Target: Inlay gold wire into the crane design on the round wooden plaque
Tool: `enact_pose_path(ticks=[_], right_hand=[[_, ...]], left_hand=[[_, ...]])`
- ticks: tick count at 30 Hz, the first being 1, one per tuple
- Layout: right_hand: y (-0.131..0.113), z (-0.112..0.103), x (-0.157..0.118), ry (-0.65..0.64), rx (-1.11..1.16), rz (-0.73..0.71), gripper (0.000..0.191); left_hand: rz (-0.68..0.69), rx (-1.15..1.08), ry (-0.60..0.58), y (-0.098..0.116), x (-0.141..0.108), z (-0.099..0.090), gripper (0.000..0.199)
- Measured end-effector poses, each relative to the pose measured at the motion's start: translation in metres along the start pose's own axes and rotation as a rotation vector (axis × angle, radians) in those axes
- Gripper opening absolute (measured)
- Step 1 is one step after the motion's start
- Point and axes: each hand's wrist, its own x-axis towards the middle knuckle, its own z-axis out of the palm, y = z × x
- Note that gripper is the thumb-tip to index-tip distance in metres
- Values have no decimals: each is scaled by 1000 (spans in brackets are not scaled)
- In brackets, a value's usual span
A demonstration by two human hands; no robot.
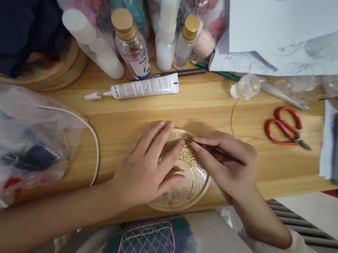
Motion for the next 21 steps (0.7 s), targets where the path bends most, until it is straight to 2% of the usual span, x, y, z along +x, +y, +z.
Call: enact_pose_path(ticks=[21], right_hand=[[0, 1, 1, -18, 27, 10, 10]], left_hand=[[-11, -11, 16, 0, 1, -1, 49]])
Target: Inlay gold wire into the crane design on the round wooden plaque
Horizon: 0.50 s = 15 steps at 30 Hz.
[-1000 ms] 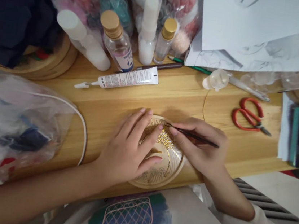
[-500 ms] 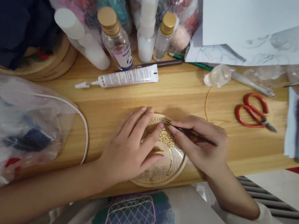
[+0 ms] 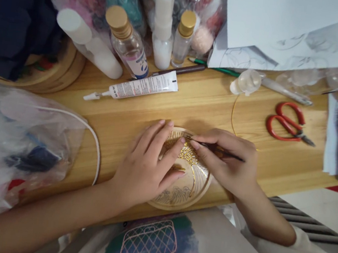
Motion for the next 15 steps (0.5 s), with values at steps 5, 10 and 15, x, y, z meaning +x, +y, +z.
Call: enact_pose_path(ticks=[5, 10, 15], right_hand=[[0, 0, 1, -1, 18, 11, 8], [-2, 0, 2, 8, 33, 43, 7], [-2, 1, 1, 22, 43, 72, 5]], left_hand=[[2, 1, 3, 0, 0, 0, 49], [7, 17, 7, -1, -1, 0, 49], [8, 14, 11, -1, -1, 0, 48]])
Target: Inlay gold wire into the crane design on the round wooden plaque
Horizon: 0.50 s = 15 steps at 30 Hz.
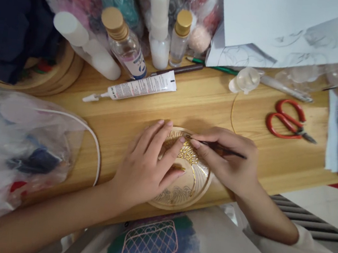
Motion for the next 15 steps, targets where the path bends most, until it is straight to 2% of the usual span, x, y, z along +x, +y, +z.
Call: enact_pose_path(ticks=[15], right_hand=[[-1, 0, 0, 11, -23, 60, 4]], left_hand=[[-10, 0, -11, 1, 0, 0, 48]])
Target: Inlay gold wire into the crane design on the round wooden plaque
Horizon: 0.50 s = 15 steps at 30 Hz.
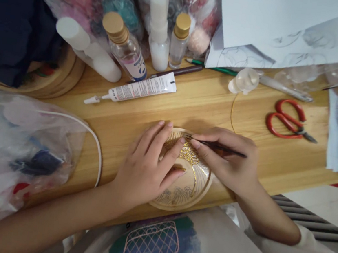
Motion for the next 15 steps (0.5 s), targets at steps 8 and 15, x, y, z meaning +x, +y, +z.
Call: enact_pose_path(ticks=[8, 15], right_hand=[[3, 1, 1, -7, 29, -31, 5], [3, 3, 3, 6, 88, -23, 3]], left_hand=[[3, -14, 8, 0, 0, 1, 45], [3, -10, 9, -1, -1, 3, 44]])
